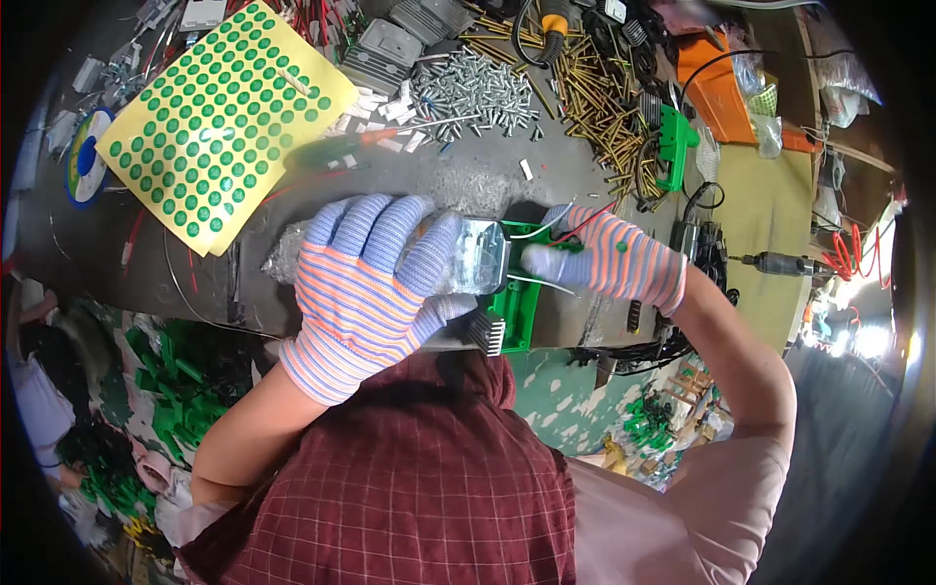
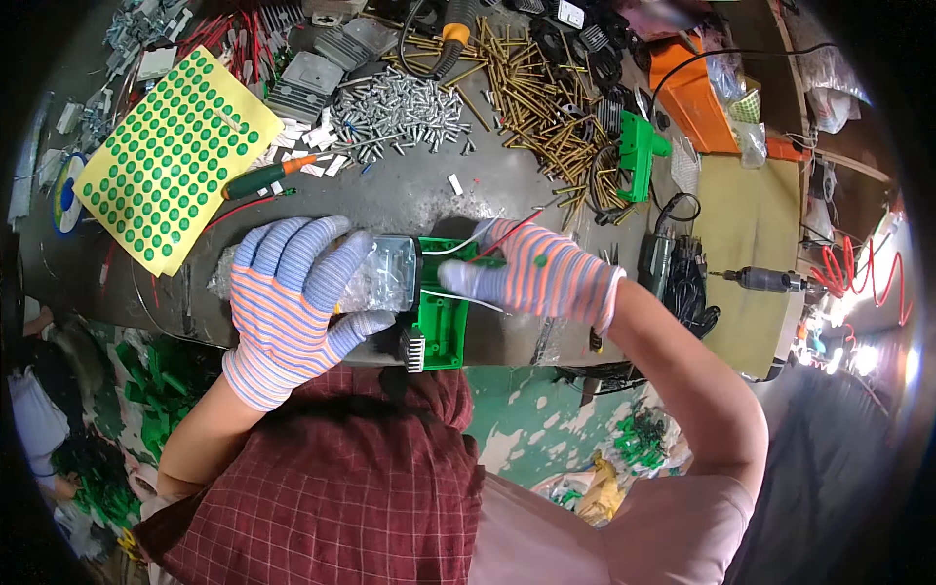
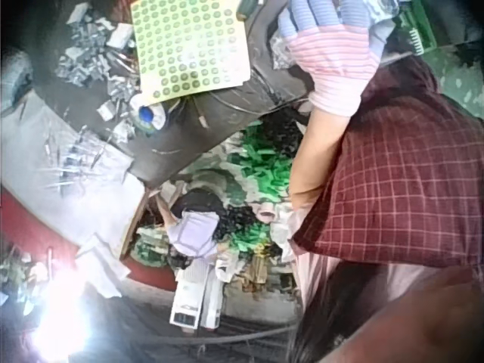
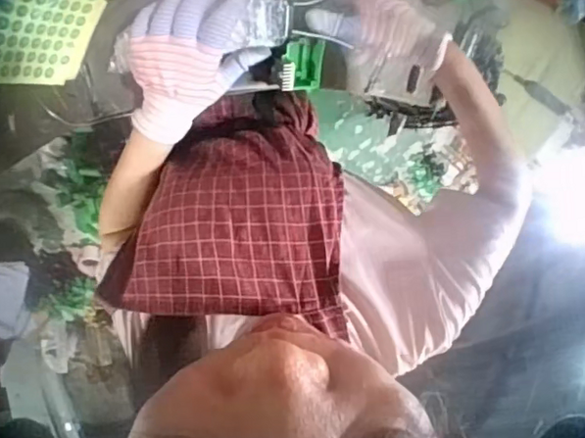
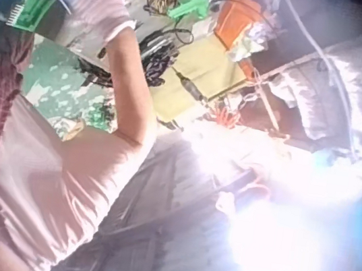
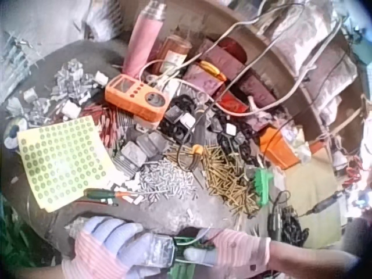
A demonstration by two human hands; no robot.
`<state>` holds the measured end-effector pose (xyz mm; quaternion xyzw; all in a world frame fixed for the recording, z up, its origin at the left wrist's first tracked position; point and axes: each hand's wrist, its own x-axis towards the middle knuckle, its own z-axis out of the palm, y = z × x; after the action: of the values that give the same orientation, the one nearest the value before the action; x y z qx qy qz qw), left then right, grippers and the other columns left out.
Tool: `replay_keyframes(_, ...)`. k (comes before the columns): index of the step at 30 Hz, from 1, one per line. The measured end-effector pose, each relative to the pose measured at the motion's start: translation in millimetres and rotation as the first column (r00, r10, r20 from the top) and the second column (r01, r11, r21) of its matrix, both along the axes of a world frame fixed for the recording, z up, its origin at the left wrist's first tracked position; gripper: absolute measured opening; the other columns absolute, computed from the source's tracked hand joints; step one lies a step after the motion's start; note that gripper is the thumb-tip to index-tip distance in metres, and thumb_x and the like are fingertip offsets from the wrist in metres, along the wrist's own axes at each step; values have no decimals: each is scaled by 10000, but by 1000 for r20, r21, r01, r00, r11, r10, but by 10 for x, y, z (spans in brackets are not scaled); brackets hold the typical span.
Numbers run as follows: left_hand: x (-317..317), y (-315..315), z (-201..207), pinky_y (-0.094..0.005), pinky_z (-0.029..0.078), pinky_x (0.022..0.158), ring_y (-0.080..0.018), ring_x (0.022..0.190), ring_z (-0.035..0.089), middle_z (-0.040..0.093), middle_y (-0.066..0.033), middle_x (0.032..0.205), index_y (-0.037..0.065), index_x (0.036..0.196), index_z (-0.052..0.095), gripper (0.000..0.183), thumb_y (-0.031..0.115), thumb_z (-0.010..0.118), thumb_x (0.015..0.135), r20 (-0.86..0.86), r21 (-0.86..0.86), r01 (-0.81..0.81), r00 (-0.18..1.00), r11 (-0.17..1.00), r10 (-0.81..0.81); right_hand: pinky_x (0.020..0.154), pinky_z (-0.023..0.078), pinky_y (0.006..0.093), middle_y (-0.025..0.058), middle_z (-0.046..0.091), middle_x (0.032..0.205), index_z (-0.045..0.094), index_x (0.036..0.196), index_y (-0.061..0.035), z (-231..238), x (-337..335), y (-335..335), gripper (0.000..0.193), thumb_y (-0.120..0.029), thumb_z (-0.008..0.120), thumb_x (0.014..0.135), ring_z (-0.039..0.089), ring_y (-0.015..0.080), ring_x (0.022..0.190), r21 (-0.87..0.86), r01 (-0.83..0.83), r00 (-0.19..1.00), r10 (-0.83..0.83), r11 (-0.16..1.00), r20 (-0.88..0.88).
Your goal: Assembling a handheld electronic device with a green plastic housing, including wiring and soldering.
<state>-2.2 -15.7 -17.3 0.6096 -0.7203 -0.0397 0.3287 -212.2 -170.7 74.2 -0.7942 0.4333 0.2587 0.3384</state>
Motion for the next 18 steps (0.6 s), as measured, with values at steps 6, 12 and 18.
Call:
replay_keyframes(6,2,-9,38,-486,397,966,-313,1093,542,573,-94,1234,128,1263,586,656,592,648,803,40,15,-1,999,1000,1,601,465,318,40,611,657,687,905,-21,-12,42,-175,356,-375,723,887,541,117,620,274,174,984,-179,946,-7)
replay_keyframes(12,-34,-24,120,-492,383,967,-323,1092,534,572,-97,1246,119,1255,583,636,589,633,829,76,23,-8,997,1000,7,595,480,341,50,616,650,664,961,-19,-47,10,-93,324,-335,702,901,555,147,600,217,87,996,-91,972,8)
replay_keyframes(18,-36,-26,74,-491,390,969,-330,1102,535,573,-112,1251,101,1262,561,648,560,668,818,101,-49,0,995,999,5,682,510,365,123,681,781,680,1025,-23,-9,47,-70,344,-347,695,910,642,198,714,124,149,988,-143,981,-59)
